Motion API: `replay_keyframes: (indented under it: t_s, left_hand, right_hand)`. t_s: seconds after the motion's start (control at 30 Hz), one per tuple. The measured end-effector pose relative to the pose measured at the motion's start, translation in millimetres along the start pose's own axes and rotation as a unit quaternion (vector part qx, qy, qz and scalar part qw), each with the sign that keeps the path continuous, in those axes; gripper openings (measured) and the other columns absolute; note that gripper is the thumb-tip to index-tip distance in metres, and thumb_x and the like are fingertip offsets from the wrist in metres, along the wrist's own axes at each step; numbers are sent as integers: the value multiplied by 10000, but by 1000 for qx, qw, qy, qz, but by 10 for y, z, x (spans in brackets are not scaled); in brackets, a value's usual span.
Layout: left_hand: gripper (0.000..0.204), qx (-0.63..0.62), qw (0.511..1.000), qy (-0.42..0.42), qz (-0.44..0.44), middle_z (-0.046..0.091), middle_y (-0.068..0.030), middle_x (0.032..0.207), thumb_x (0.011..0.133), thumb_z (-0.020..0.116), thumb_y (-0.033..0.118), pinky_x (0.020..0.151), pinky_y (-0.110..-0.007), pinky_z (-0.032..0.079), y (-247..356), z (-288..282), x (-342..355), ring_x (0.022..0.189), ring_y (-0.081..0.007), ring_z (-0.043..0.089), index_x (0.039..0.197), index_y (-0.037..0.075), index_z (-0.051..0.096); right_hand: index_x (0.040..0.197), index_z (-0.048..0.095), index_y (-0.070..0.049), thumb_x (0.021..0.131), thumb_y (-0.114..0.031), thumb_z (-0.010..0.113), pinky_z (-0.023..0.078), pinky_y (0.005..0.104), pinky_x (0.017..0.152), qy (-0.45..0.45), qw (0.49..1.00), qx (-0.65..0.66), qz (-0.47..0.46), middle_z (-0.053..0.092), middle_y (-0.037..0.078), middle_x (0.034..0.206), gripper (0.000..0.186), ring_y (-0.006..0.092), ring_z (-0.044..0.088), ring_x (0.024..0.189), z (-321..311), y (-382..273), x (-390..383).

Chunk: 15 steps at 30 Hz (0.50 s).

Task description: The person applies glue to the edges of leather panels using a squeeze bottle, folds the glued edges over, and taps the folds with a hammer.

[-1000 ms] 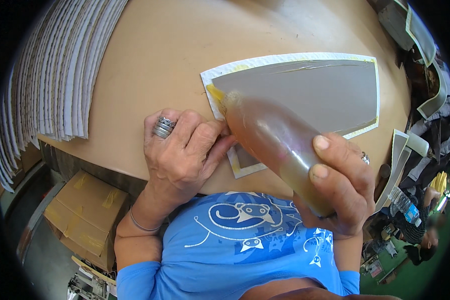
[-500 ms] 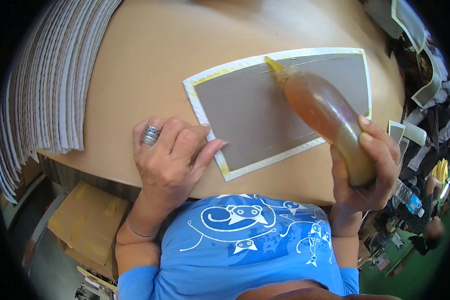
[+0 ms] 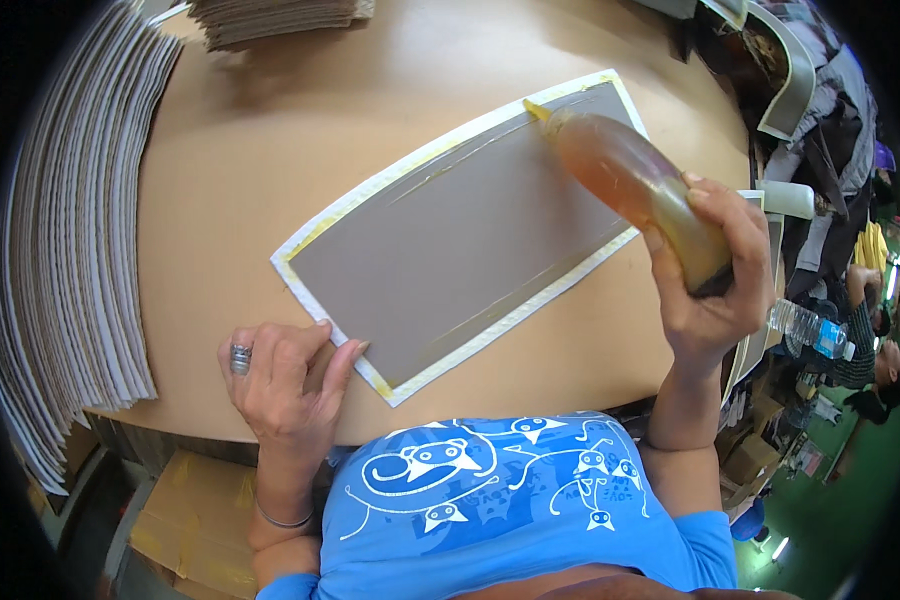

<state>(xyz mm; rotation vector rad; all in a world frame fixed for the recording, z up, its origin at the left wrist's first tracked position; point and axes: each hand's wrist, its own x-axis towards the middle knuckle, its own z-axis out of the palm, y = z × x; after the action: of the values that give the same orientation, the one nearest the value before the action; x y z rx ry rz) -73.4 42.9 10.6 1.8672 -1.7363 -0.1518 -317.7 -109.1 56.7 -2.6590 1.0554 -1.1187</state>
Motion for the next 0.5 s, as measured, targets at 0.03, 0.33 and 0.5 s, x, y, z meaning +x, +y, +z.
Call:
replay_keyframes:
  t_s: [0.03,0.33,0.5]
  left_hand:
    - [274,-2,1000,-1,-3,499,-62,657,582,759,9,570,-302,342,2,1,-1,571,-189,432,780,31,571]
    - [267,-12,1000,-9,-2,494,-60,651,591,750,-11,565,-300,336,17,-19,9,576,-183,427,785,30,571]
    - [275,-17,1000,-10,-6,495,-57,655,592,750,-17,554,-294,335,18,-26,4,578,-180,424,795,31,570]
  right_hand:
    - [956,566,3,577,82,692,495,332,734,7,1000,-9,4,614,142,869,407,276,608,812,-10,54,1]
    - [922,581,0,613,59,695,468,286,736,54,994,-53,74,612,93,876,335,211,594,788,-80,336,-19]
    - [923,581,-1,621,58,689,461,277,743,71,991,-57,102,609,92,866,326,201,591,779,-79,418,-29]
